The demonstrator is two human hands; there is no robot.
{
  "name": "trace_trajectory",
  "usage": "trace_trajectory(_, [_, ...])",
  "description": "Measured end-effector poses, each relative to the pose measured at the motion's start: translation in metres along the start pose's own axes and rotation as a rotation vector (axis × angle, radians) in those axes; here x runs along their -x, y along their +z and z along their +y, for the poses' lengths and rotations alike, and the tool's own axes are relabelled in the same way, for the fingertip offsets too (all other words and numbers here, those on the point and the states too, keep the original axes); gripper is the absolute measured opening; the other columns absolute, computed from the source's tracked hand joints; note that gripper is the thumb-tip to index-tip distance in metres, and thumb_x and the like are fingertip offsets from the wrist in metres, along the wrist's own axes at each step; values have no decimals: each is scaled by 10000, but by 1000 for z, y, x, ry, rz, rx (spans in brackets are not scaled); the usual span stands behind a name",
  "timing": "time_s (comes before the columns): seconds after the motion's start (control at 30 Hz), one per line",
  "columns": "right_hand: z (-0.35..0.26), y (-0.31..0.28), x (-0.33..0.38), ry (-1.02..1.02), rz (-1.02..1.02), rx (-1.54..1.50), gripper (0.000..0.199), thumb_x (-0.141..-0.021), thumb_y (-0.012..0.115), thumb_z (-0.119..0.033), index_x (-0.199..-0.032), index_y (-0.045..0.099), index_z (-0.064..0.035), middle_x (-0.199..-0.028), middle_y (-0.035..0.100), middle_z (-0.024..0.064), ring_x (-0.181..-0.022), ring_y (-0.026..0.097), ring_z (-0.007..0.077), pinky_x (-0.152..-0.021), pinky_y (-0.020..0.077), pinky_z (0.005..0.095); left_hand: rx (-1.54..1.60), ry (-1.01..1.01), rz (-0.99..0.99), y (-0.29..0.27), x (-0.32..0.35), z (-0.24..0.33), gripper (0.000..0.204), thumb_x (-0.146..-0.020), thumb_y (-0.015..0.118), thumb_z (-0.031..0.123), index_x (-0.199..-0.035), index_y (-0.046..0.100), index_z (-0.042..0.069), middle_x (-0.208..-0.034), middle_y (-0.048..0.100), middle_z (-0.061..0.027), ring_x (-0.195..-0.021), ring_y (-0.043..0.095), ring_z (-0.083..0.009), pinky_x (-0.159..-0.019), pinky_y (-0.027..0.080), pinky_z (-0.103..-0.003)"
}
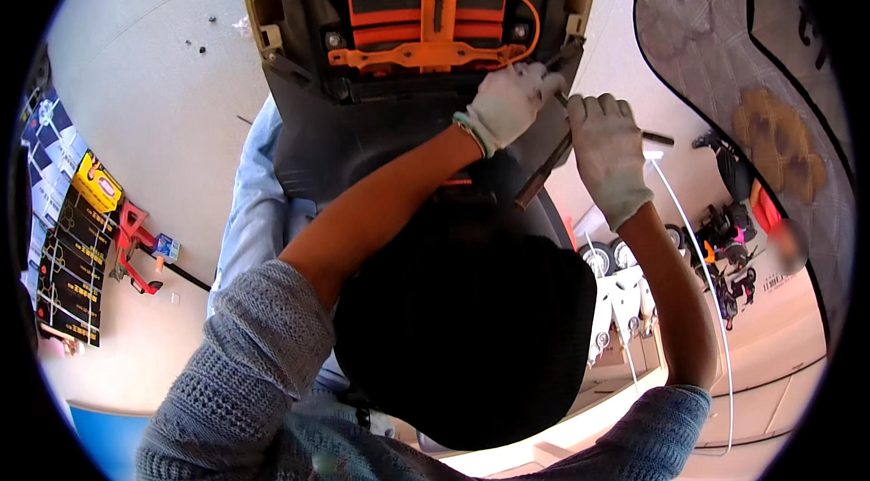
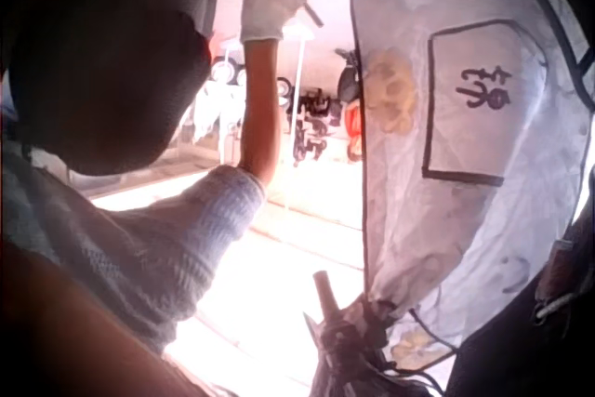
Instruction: The person assembles the internal components of an electric scooter, securing an orange battery pack with a metal bracket and fastening screws. They then place a black floor mat over the battery compartment and secure it with a screwdriver.
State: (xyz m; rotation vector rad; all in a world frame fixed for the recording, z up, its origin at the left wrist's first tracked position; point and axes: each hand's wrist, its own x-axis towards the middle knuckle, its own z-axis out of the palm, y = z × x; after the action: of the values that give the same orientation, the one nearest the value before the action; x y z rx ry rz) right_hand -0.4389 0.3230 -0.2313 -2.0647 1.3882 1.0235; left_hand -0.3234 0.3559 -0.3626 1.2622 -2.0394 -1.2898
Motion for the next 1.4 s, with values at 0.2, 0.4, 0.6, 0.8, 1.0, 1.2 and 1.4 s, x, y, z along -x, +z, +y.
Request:
trace_trajectory(0.2, [-14, 30, -19, 440, -20, -1193, 139, -836, 515, -100, -780, 551, 23, -549, 474, 81, -476, 449, 159, -469, 368, 285, 36, -46, 24, -3, 7, -2, 221, -794, 481, 105, -998, 541, 167, -833, 532, -55, -719, 580, -241, -572, 488, -352])
trace_trajectory(0.4, [9, 26, -22, 524, -315, -2323, 128, -880, 416, -10, -837, 534, 10, -681, 476, -2, -504, 396, 72, -427, 278, 178, 99, -129, -16, -3, 0, 0, 213, -797, 496, 129, -1001, 545, 167, -836, 530, -72, -745, 589, -257, -588, 492, -367])
trace_trajectory(0.6, [-7, 21, -28, 943, -229, -2360, 353, -937, 447, -329, -787, 561, -31, -618, 486, -15, -488, 400, 69, -471, 377, 189, 77, -109, -36, 3, -5, -2, 186, -804, 496, 157, -974, 570, 175, -847, 538, -69, -753, 588, -252, -601, 494, -369])
trace_trajectory(0.8, [9, 2, 25, 180, 493, -322, 349, -777, 676, -161, -1081, 551, -44, -857, 620, 132, -657, 605, 205, -554, 483, 316, -8, -74, 38, 11, -4, -10, 168, -827, 483, 192, -959, 587, 185, -796, 538, -55, -728, 583, -248, -594, 487, -368])
trace_trajectory(1.0, [14, 4, 2, 35, -57, 127, 166, -854, 555, -210, -863, 496, -56, -761, 537, 72, -665, 593, 212, -563, 490, 309, 3, -47, 35, 2, -7, -4, 149, -831, 495, 191, -957, 572, 167, -789, 532, -66, -721, 579, -254, -575, 482, -354])
trace_trajectory(1.2, [16, -18, -19, 567, -176, -1534, 312, -903, 529, -311, -805, 585, -20, -488, 406, -5, -447, 425, 109, -401, 295, 261, 123, -134, 73, 22, 2, -2, 199, -819, 536, 190, -1014, 518, 153, -788, 540, -94, -652, 583, -273, -530, 477, -363])
trace_trajectory(1.4, [-7, -39, 2, 834, -410, -1243, 349, -876, 569, -352, -849, 597, -5, -547, 485, -6, -459, 421, 64, -416, 328, 206, 112, -114, 39, 1, 3, -1, 189, -830, 546, 235, -880, 568, 54, -696, 576, -119, -632, 590, -276, -522, 478, -357])
